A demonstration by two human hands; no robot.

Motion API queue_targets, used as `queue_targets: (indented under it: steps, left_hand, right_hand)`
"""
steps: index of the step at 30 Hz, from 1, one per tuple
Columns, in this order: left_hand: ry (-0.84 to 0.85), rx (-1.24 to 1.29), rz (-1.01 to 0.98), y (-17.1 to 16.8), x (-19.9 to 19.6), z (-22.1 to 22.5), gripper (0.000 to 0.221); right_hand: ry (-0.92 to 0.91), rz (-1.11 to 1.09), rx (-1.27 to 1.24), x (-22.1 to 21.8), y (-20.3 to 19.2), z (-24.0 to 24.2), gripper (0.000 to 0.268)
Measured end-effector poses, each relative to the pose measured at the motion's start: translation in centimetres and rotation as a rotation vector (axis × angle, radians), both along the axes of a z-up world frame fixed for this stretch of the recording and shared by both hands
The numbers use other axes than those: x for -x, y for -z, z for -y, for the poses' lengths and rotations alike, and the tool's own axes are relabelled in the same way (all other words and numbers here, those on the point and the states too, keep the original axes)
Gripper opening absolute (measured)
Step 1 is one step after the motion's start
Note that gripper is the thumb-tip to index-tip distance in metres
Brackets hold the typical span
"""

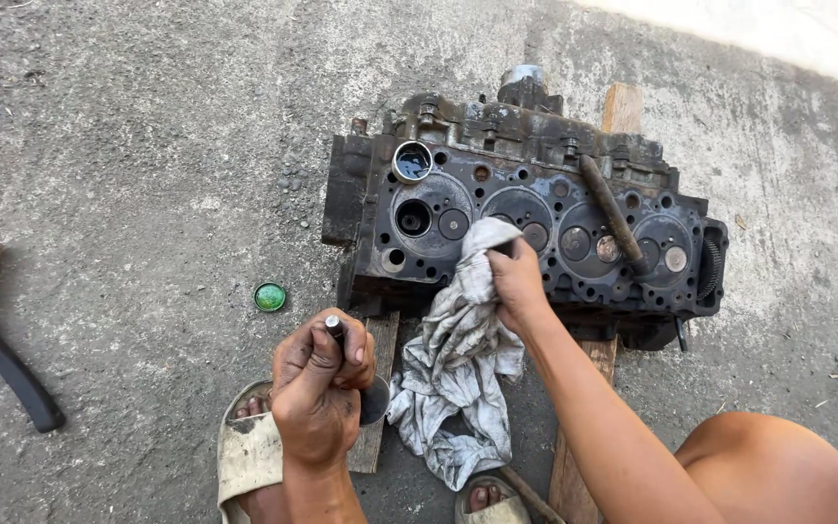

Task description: The person cleans and laps engine valves into a cylinder head using a cloth while manually rotating the valves.

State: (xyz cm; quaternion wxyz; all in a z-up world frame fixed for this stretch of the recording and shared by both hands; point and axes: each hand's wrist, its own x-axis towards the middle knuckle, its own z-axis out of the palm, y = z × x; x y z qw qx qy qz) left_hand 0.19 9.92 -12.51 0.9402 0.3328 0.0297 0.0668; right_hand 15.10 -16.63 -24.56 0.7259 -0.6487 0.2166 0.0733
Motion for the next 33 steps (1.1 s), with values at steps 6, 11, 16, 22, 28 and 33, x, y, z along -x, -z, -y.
queue_targets:
  steps: [6, 11, 16, 22, 28, 33]
  left_hand:
    - [-0.015, 0.020, -0.023, 0.3, 0.2, -0.6, 0.042]
    - [-0.022, 0.040, -0.029, 1.0, 0.3, -0.9, 0.041]
    - [-0.036, 0.027, -0.048, 0.9, 0.0, -0.7, 0.042]
    - [-0.013, 0.008, -0.026, 1.4, 0.3, -0.7, 0.042]
    - [0.013, 0.032, -0.078, 2.2, 0.7, -1.0, 0.042]
    - [0.041, 0.058, -0.105, 2.6, 0.6, -1.1, 0.042]
  right_hand:
    - [-0.274, -0.210, 0.063, -1.5, -4.0, -7.8, 0.048]
    - [-0.144, -0.319, -0.418, -5.3, -0.8, -8.1, 0.032]
    - [-0.064, -0.307, -0.528, -7.8, -0.6, -9.2, 0.029]
    - [0.001, -0.235, -0.142, -8.5, -0.4, -11.2, 0.030]
    - [-0.459, -0.048, 0.998, -9.2, 2.1, -11.6, 0.045]
    - [-0.775, 0.357, 1.445, -7.6, 1.7, -11.0, 0.032]
